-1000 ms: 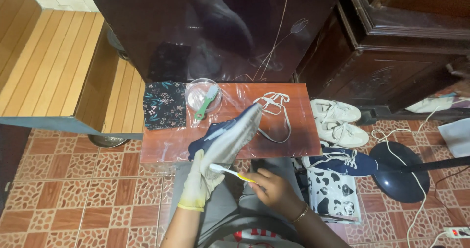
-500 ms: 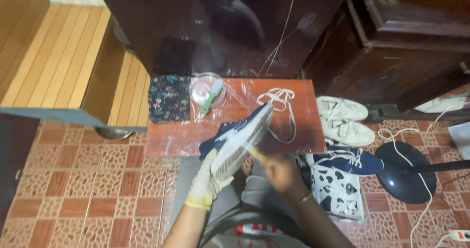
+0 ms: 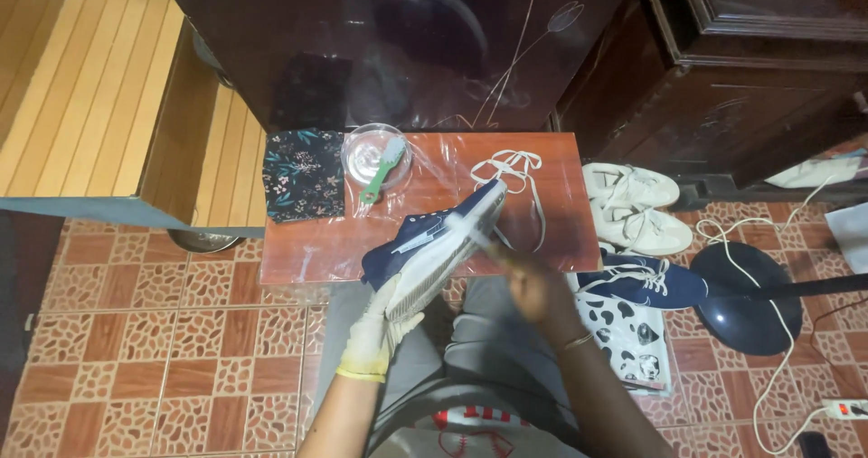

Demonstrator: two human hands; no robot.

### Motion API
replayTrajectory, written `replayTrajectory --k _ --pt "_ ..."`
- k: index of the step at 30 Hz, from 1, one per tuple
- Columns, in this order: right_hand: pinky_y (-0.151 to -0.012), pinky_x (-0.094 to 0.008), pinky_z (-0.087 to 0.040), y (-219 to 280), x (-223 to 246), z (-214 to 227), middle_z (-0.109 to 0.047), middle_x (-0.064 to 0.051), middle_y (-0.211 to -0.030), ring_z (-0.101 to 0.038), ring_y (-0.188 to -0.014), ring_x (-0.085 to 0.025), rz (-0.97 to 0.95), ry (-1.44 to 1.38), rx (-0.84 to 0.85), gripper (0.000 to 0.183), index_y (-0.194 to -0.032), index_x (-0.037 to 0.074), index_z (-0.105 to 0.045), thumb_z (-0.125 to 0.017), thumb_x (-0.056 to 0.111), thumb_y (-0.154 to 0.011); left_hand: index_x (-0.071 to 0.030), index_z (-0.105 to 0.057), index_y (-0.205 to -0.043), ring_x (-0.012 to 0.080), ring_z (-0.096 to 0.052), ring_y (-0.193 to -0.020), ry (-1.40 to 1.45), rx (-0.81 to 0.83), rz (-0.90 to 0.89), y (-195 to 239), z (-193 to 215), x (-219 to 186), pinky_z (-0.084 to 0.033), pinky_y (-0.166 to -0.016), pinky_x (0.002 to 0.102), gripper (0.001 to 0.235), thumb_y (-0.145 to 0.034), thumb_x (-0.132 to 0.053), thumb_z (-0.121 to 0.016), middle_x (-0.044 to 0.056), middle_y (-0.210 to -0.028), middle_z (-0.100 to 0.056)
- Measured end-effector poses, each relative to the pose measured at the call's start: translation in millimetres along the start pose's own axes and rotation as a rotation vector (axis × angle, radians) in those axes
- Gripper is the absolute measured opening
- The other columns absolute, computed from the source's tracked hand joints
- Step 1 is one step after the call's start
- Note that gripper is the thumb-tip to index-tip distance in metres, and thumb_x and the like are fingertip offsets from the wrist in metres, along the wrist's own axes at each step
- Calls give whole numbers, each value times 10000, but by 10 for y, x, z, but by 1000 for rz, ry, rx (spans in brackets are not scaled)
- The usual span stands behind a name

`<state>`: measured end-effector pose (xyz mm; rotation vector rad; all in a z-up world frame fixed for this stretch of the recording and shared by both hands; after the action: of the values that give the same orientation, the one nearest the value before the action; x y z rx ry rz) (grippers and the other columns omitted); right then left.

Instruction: The person scrubs a blue and white sneaker using a toothbrush and a cleaning solution. They hold the shoe in their left hand and scrub the upper and sole areas with the brush in their right hand.

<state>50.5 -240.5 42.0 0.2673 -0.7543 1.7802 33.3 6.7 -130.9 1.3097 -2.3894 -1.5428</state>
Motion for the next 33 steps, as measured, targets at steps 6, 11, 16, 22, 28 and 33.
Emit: replayTrajectory --k 6,11,16,22,28,33 --pt "-847 -493 -582 156 -378 -171 -738 -208 -991 -734 -900 -398 3 348 -2 287 -1190 96 -730 -648 115 -916 -212 -613 -1259 294 -709 -1073 -198 -85 -291 258 -161 -269 -612 -914 488 578 -758 -241 -898 120 -1196 -717" --pt "-834 -384 -602 289 1 -402 -744 -50 -1040 -747 -985 -294 -71 -30 122 319 -1227 263 -749 -676 231 -918 -179 -477 -1478 278 -678 -1099 -283 -139 -394 50 -75 -676 -627 -870 424 798 -787 -196 -875 145 -1294 -645" --pt "-781 -537 -587 353 -677 -357 -688 -234 -870 -713 -820 -443 -156 280 16 256 -1115 83 -738 -621 219 -933 -197 -594 -1332 187 -699 -1061 -285 -64 -514 -166 30 -832 -616 -914 366 576 -817 -114 -838 69 -1183 -690" --pt "-774 -435 -589 390 -332 -610 -676 -164 -919 -698 -808 -291 242 766 -67 227 -1202 96 -687 -634 147 -988 -165 -577 -1375 202 -666 -1105 -283 -94 -493 -9 -50 -800 -584 -981 376 600 -834 -142 -835 96 -1251 -671" --pt "-678 -295 -528 478 167 -787 -585 -5 -958 -637 -772 -206 106 -49 141 405 -1375 146 -651 -557 75 -987 -82 -572 -1384 174 -658 -1114 -238 -24 -547 -38 -65 -779 -532 -1019 327 563 -846 -138 -727 109 -1288 -697" --pt "-703 -356 -591 304 -48 -707 -637 -54 -916 -727 -847 -284 18 144 123 384 -1393 281 -635 -492 299 -1037 -117 -539 -1449 224 -621 -1238 -289 -114 -523 -39 -72 -794 -509 -1097 389 665 -859 -209 -830 145 -1366 -605"
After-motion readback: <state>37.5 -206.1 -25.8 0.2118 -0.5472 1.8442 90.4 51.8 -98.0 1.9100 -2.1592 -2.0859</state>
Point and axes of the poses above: each hand's wrist, its own y-axis away from the middle knuckle, its own z-axis out of the back of the hand, x = y × z, the point moved 7 cm from there along -y, towards the middle knuckle
